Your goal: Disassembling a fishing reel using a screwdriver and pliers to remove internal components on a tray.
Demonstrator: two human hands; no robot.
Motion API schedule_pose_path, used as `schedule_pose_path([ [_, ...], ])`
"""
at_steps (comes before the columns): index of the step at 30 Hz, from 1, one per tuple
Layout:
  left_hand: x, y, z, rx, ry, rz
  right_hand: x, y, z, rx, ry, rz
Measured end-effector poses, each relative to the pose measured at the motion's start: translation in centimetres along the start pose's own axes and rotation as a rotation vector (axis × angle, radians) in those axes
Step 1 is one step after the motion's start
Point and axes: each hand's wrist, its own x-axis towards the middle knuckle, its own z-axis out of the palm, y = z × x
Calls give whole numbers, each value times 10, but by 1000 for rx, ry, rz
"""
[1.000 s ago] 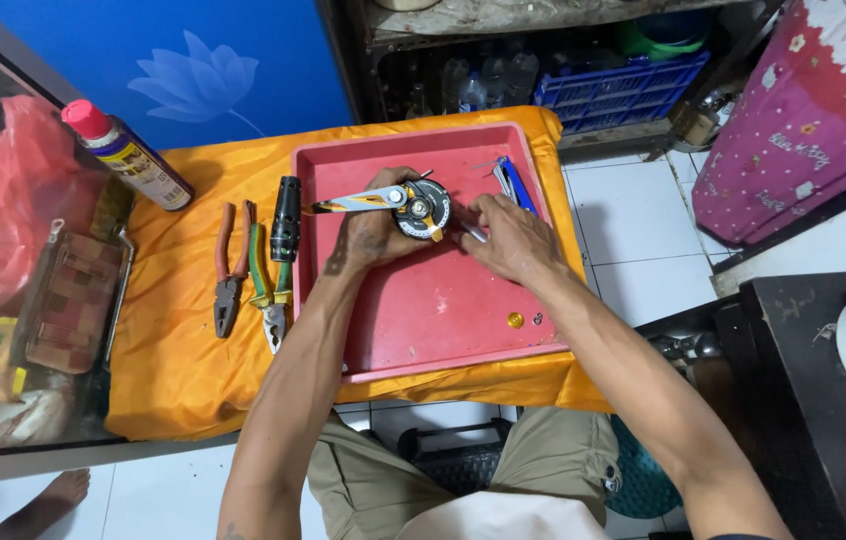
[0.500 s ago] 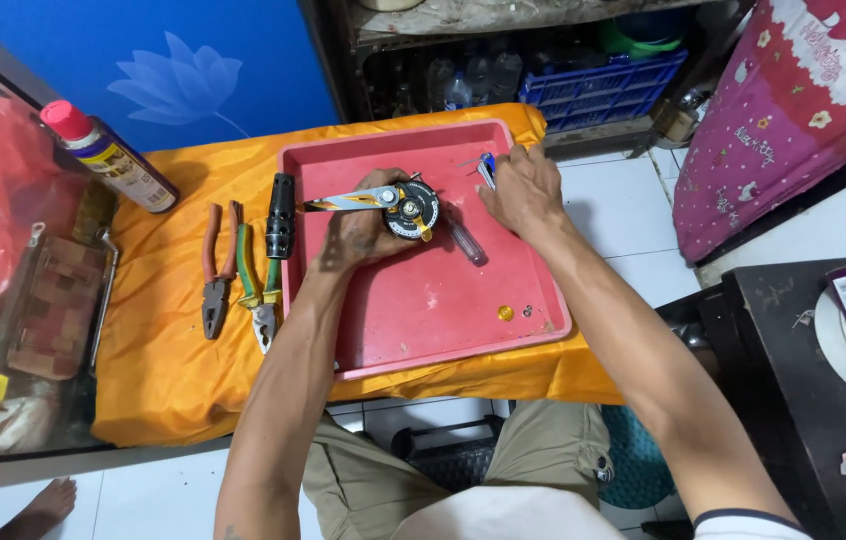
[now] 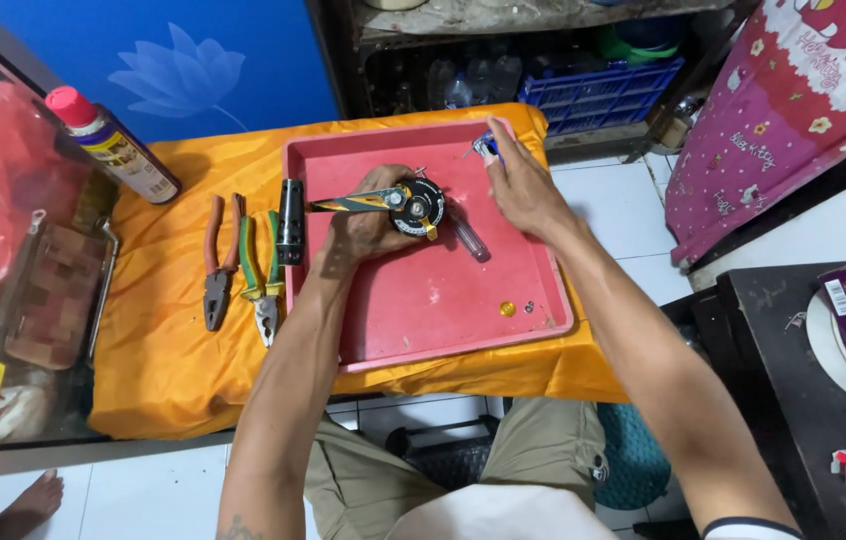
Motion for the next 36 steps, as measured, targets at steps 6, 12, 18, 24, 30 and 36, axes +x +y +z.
schedule_pose_path([
  [6, 0, -1, -3, -30, 0, 31, -4, 0, -22, 273, -214, 244],
  [12, -6, -11, -3, -61, 25, 17, -4, 30, -7, -85, -132, 224],
  [18, -8, -35, 5, -36, 55, -66, -8, 26, -1, 54, -54, 357],
  [24, -5, -22, 1, -50, 101, -130, -14, 4, 9, 448, 7, 425],
  [30, -5, -30, 6, -82, 139, -117, -10, 19, 24, 509, -20, 355],
  [36, -5, -31, 12, -64, 146, -114, -8, 2, 29, 629, 40, 416],
])
